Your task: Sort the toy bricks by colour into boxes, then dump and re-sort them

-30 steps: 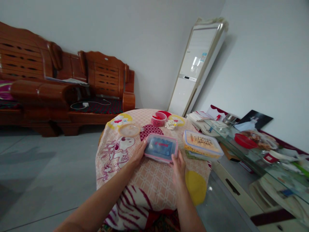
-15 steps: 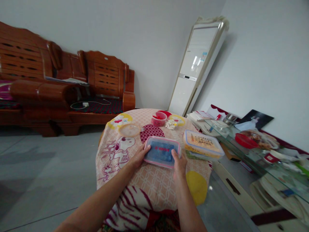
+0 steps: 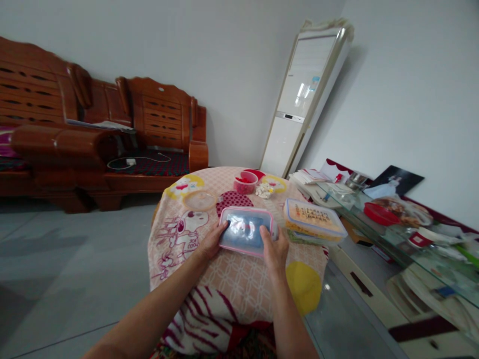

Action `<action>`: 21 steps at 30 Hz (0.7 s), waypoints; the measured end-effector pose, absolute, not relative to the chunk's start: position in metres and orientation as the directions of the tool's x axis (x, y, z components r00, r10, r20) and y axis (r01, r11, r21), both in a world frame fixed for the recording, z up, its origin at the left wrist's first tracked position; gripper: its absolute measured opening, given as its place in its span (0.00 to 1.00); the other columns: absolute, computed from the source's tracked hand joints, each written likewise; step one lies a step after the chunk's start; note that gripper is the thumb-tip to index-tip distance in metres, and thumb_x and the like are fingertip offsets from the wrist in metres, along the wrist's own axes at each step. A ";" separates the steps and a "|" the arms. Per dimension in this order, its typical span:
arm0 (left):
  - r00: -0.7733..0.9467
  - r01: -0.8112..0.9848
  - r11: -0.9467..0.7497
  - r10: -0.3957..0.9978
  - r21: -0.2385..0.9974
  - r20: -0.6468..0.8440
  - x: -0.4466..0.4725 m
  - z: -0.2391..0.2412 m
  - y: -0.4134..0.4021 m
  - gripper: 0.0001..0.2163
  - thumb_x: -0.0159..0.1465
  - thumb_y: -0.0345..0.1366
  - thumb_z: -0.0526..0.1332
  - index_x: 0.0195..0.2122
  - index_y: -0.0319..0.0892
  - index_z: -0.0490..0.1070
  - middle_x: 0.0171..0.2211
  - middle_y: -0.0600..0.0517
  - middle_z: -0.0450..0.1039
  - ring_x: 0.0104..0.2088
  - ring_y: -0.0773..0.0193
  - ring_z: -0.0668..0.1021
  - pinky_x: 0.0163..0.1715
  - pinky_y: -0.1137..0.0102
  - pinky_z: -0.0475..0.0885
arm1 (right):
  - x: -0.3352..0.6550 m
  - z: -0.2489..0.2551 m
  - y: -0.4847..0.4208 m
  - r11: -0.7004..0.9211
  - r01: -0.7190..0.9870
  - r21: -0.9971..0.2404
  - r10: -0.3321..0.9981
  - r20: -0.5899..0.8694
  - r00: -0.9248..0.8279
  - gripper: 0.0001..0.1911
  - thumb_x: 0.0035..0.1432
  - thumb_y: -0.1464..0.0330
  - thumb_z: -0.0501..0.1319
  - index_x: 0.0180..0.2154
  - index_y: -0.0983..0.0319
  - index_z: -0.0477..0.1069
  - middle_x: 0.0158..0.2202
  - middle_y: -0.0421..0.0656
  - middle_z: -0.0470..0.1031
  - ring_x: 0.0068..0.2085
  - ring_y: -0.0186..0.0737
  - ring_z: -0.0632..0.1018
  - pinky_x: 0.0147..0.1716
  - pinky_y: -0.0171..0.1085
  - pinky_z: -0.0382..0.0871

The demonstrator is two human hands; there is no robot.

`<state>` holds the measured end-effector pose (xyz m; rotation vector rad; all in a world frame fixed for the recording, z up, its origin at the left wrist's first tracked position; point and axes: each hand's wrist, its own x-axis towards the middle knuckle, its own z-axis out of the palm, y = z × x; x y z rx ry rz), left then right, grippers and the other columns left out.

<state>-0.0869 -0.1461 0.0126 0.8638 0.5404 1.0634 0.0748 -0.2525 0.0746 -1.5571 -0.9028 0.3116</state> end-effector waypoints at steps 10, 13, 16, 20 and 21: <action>0.420 -0.503 0.188 0.906 0.844 0.048 -0.085 0.008 -0.145 0.28 0.54 0.47 0.69 0.51 0.35 0.71 0.34 0.45 0.80 0.27 0.62 0.79 0.28 0.72 0.74 | 0.090 0.068 -0.239 0.117 0.019 -0.993 0.677 0.093 0.730 0.35 0.57 0.42 0.51 0.42 0.66 0.76 0.46 0.53 0.79 0.51 0.50 0.76 0.48 0.42 0.68; 0.448 -0.473 0.173 0.892 0.864 0.066 -0.085 0.008 -0.147 0.28 0.55 0.47 0.69 0.52 0.35 0.71 0.33 0.45 0.80 0.27 0.63 0.79 0.29 0.71 0.74 | 0.095 0.069 -0.238 0.072 0.015 -0.997 0.664 0.060 0.745 0.33 0.58 0.41 0.49 0.35 0.63 0.75 0.39 0.51 0.80 0.46 0.50 0.78 0.44 0.42 0.70; 0.467 -0.454 0.164 0.881 0.876 0.077 -0.086 0.010 -0.149 0.29 0.55 0.48 0.69 0.54 0.36 0.70 0.34 0.46 0.79 0.28 0.62 0.79 0.30 0.71 0.73 | 0.101 0.067 -0.236 0.011 0.133 -0.991 0.635 0.110 0.765 0.31 0.58 0.41 0.47 0.24 0.59 0.71 0.29 0.49 0.78 0.37 0.49 0.78 0.40 0.43 0.69; 0.453 -0.453 0.146 0.887 0.880 0.086 -0.085 0.013 -0.152 0.29 0.55 0.47 0.69 0.55 0.36 0.70 0.34 0.46 0.79 0.27 0.63 0.78 0.29 0.72 0.72 | 0.107 0.063 -0.235 0.003 0.271 -0.962 0.611 0.217 0.762 0.29 0.60 0.45 0.46 0.19 0.56 0.66 0.23 0.47 0.74 0.32 0.47 0.75 0.39 0.43 0.67; 0.451 -0.454 0.146 0.888 0.879 0.085 -0.085 0.013 -0.153 0.30 0.55 0.47 0.69 0.55 0.37 0.70 0.34 0.46 0.79 0.27 0.63 0.78 0.29 0.72 0.72 | 0.108 0.062 -0.235 0.009 0.283 -0.959 0.609 0.230 0.759 0.28 0.61 0.46 0.46 0.19 0.56 0.66 0.23 0.47 0.74 0.31 0.46 0.74 0.39 0.43 0.67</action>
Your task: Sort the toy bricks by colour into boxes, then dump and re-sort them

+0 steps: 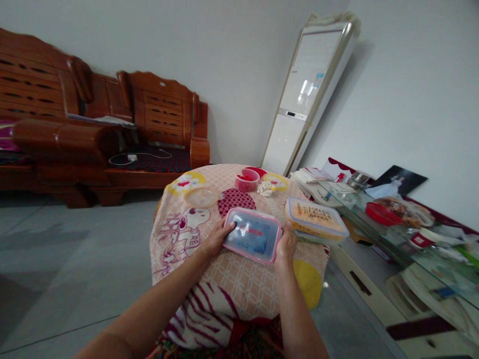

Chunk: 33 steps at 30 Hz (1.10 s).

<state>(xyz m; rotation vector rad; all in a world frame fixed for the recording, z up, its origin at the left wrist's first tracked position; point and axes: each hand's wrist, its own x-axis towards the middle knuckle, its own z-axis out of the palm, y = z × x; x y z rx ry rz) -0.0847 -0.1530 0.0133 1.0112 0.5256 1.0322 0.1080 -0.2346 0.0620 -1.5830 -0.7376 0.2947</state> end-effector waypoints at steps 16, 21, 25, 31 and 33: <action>0.608 -0.481 0.471 0.787 0.739 -0.106 -0.084 0.009 -0.145 0.28 0.62 0.50 0.62 0.54 0.32 0.70 0.37 0.40 0.81 0.35 0.55 0.83 0.40 0.65 0.77 | 0.087 0.081 -0.252 0.192 0.379 -0.905 0.654 0.406 0.638 0.26 0.63 0.48 0.48 0.23 0.58 0.65 0.24 0.41 0.71 0.30 0.40 0.70 0.34 0.38 0.63; 0.640 -0.532 0.547 0.760 0.646 -0.116 -0.089 0.013 -0.144 0.26 0.65 0.45 0.61 0.58 0.32 0.67 0.43 0.40 0.80 0.40 0.54 0.83 0.47 0.65 0.75 | 0.075 0.089 -0.262 0.269 0.070 -0.960 0.816 0.267 0.513 0.21 0.56 0.49 0.61 0.35 0.61 0.74 0.31 0.41 0.76 0.32 0.39 0.74 0.32 0.36 0.68; 0.694 -0.515 0.618 0.707 0.594 -0.133 -0.091 0.016 -0.142 0.25 0.67 0.44 0.58 0.60 0.32 0.65 0.42 0.40 0.80 0.37 0.56 0.83 0.44 0.65 0.77 | 0.072 0.097 -0.264 0.232 -0.137 -0.963 0.884 0.150 0.443 0.29 0.45 0.53 0.70 0.46 0.60 0.74 0.42 0.45 0.79 0.38 0.43 0.79 0.33 0.38 0.72; 0.720 -0.500 0.639 0.682 0.584 -0.130 -0.089 0.012 -0.137 0.25 0.68 0.45 0.56 0.59 0.30 0.65 0.40 0.41 0.81 0.36 0.58 0.83 0.43 0.67 0.77 | 0.071 0.107 -0.267 0.182 -0.208 -0.961 0.910 0.084 0.407 0.30 0.42 0.55 0.73 0.47 0.60 0.74 0.45 0.46 0.79 0.39 0.44 0.79 0.32 0.37 0.73; 0.705 -0.495 0.627 0.695 0.601 -0.145 -0.089 0.012 -0.138 0.24 0.67 0.45 0.57 0.58 0.31 0.66 0.40 0.41 0.81 0.36 0.57 0.83 0.42 0.66 0.77 | 0.071 0.107 -0.267 0.167 -0.210 -0.963 0.918 0.074 0.391 0.30 0.43 0.55 0.73 0.47 0.60 0.73 0.45 0.46 0.79 0.39 0.45 0.80 0.30 0.37 0.73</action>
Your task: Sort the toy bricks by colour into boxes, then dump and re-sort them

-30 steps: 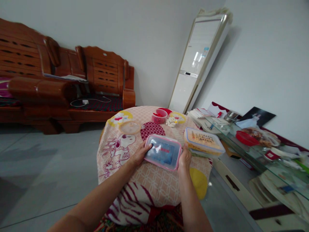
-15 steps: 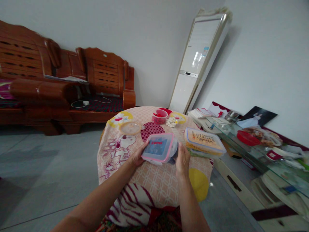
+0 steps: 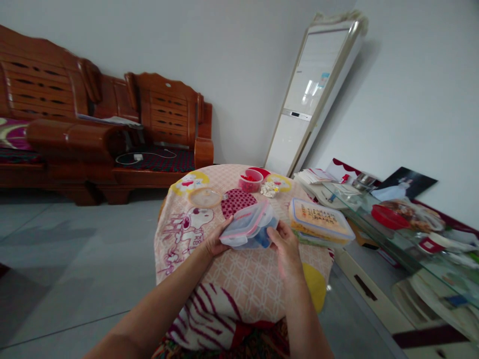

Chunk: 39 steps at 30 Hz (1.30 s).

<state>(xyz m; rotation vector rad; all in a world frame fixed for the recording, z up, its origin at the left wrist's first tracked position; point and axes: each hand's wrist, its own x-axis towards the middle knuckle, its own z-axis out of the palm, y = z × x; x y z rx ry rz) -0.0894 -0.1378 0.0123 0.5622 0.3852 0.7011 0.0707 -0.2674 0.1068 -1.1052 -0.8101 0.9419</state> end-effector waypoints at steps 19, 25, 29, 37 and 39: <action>0.365 -0.198 -0.201 0.894 0.959 0.262 -0.084 0.041 -0.155 0.28 0.57 0.47 0.68 0.56 0.40 0.72 0.58 0.41 0.69 0.59 0.48 0.70 0.59 0.61 0.64 | 0.073 0.097 -0.278 0.124 -0.017 -0.992 0.900 0.105 0.422 0.32 0.42 0.57 0.73 0.49 0.61 0.70 0.39 0.43 0.80 0.37 0.44 0.79 0.33 0.38 0.72; 0.578 -0.269 -0.377 0.673 0.886 0.462 -0.085 0.094 -0.183 0.26 0.64 0.49 0.60 0.60 0.43 0.68 0.61 0.45 0.66 0.62 0.45 0.66 0.63 0.55 0.57 | 0.073 0.093 -0.277 0.145 0.063 -0.987 0.884 0.158 0.439 0.30 0.44 0.57 0.72 0.48 0.60 0.70 0.40 0.43 0.79 0.38 0.43 0.79 0.37 0.39 0.72; 0.657 -0.286 -0.393 0.584 0.874 0.477 -0.086 0.104 -0.193 0.31 0.59 0.49 0.65 0.63 0.45 0.65 0.65 0.45 0.61 0.65 0.42 0.60 0.65 0.52 0.51 | 0.069 0.095 -0.279 0.167 0.097 -0.981 0.885 0.193 0.425 0.29 0.44 0.58 0.72 0.48 0.59 0.70 0.42 0.43 0.78 0.41 0.43 0.78 0.41 0.40 0.72; 0.692 -0.293 -0.292 0.593 0.910 0.413 -0.093 0.097 -0.191 0.35 0.55 0.46 0.68 0.64 0.45 0.63 0.66 0.45 0.58 0.66 0.40 0.58 0.64 0.50 0.51 | 0.060 0.099 -0.282 0.188 0.012 -0.982 0.920 0.180 0.348 0.32 0.45 0.59 0.73 0.52 0.57 0.70 0.46 0.43 0.78 0.45 0.45 0.78 0.43 0.41 0.72; 0.688 -0.294 -0.302 0.592 0.907 0.420 -0.093 0.096 -0.190 0.35 0.55 0.47 0.68 0.64 0.45 0.63 0.66 0.45 0.58 0.66 0.40 0.58 0.64 0.50 0.52 | 0.060 0.098 -0.282 0.183 0.007 -0.983 0.921 0.174 0.350 0.33 0.44 0.59 0.73 0.52 0.57 0.69 0.46 0.43 0.78 0.45 0.45 0.78 0.44 0.41 0.72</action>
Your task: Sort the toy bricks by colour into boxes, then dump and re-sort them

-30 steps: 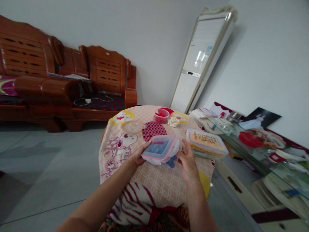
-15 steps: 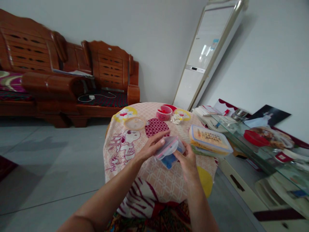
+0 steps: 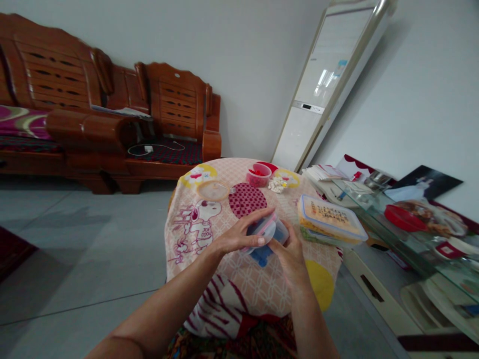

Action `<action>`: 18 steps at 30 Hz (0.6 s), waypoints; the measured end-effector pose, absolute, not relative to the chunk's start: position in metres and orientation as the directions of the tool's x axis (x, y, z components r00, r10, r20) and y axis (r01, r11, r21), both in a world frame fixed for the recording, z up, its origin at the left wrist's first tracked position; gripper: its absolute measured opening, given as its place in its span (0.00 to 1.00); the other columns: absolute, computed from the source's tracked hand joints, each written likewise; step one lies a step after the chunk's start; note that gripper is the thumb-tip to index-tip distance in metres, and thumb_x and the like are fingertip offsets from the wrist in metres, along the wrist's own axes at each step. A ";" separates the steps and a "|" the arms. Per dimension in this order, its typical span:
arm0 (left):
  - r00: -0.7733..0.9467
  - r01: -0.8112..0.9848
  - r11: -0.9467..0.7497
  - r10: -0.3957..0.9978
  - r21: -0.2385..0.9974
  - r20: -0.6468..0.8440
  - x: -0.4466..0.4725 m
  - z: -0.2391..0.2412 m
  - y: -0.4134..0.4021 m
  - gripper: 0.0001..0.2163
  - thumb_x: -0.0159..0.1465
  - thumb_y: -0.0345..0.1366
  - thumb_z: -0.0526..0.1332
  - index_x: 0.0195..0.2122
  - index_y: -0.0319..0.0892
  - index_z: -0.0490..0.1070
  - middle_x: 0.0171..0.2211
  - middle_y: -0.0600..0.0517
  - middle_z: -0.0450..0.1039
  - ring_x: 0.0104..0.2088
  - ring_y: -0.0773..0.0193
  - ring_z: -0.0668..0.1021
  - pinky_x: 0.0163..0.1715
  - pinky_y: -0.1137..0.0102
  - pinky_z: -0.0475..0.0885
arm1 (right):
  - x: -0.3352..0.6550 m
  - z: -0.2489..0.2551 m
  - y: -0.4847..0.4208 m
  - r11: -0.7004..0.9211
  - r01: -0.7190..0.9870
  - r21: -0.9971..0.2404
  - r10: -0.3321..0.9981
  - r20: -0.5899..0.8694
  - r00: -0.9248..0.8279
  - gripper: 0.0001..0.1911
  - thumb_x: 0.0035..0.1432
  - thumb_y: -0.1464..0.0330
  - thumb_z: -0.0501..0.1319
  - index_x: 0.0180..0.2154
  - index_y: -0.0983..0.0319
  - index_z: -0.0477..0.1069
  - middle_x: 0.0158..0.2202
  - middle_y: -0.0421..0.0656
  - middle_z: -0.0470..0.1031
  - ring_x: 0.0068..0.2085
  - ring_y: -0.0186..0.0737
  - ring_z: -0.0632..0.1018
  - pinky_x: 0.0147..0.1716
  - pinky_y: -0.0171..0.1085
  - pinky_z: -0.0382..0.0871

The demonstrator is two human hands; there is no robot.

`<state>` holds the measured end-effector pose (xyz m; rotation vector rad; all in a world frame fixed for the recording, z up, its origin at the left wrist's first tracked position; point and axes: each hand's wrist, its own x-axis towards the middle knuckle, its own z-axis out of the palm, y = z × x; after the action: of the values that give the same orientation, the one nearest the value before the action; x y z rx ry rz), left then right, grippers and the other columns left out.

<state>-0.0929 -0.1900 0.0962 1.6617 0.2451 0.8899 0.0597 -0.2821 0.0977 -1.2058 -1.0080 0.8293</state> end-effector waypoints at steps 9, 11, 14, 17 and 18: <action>0.698 -0.270 -0.369 0.561 0.889 0.445 -0.095 0.097 -0.189 0.39 0.51 0.46 0.71 0.64 0.47 0.63 0.66 0.46 0.59 0.65 0.40 0.59 0.64 0.49 0.50 | 0.058 0.092 -0.281 0.166 0.083 -0.983 0.898 0.185 0.399 0.34 0.43 0.59 0.72 0.52 0.59 0.69 0.44 0.44 0.78 0.43 0.46 0.79 0.44 0.43 0.72; 0.712 -0.274 -0.353 0.551 0.895 0.435 -0.095 0.097 -0.189 0.40 0.50 0.47 0.71 0.64 0.47 0.62 0.66 0.45 0.58 0.65 0.39 0.60 0.64 0.49 0.52 | 0.058 0.093 -0.281 0.158 0.093 -0.983 0.894 0.182 0.410 0.34 0.43 0.58 0.72 0.52 0.60 0.69 0.44 0.45 0.78 0.42 0.46 0.79 0.43 0.43 0.72; 0.727 -0.291 -0.312 0.542 0.904 0.421 -0.095 0.098 -0.189 0.41 0.50 0.48 0.71 0.65 0.46 0.61 0.66 0.45 0.58 0.64 0.39 0.60 0.63 0.51 0.55 | 0.058 0.095 -0.281 0.145 0.093 -0.985 0.897 0.170 0.408 0.34 0.42 0.58 0.73 0.51 0.59 0.69 0.44 0.44 0.78 0.42 0.46 0.78 0.42 0.42 0.72; 0.721 -0.311 -0.267 0.559 0.912 0.409 -0.096 0.098 -0.190 0.40 0.51 0.49 0.70 0.64 0.45 0.62 0.65 0.44 0.60 0.63 0.40 0.62 0.61 0.52 0.58 | 0.059 0.097 -0.281 0.150 0.075 -0.986 0.912 0.167 0.376 0.33 0.43 0.59 0.72 0.51 0.58 0.69 0.44 0.43 0.78 0.43 0.45 0.78 0.43 0.42 0.72; 0.717 -0.316 -0.254 0.567 0.914 0.405 -0.096 0.098 -0.190 0.40 0.51 0.49 0.70 0.64 0.45 0.62 0.64 0.44 0.61 0.63 0.40 0.63 0.61 0.52 0.59 | 0.059 0.097 -0.281 0.154 0.068 -0.986 0.914 0.168 0.370 0.32 0.44 0.60 0.72 0.51 0.58 0.69 0.44 0.43 0.78 0.43 0.45 0.78 0.44 0.41 0.71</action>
<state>-0.0957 -0.1896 0.0978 1.6255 0.2062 0.8453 0.0586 -0.2810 0.0973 -1.2726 -1.0223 0.7900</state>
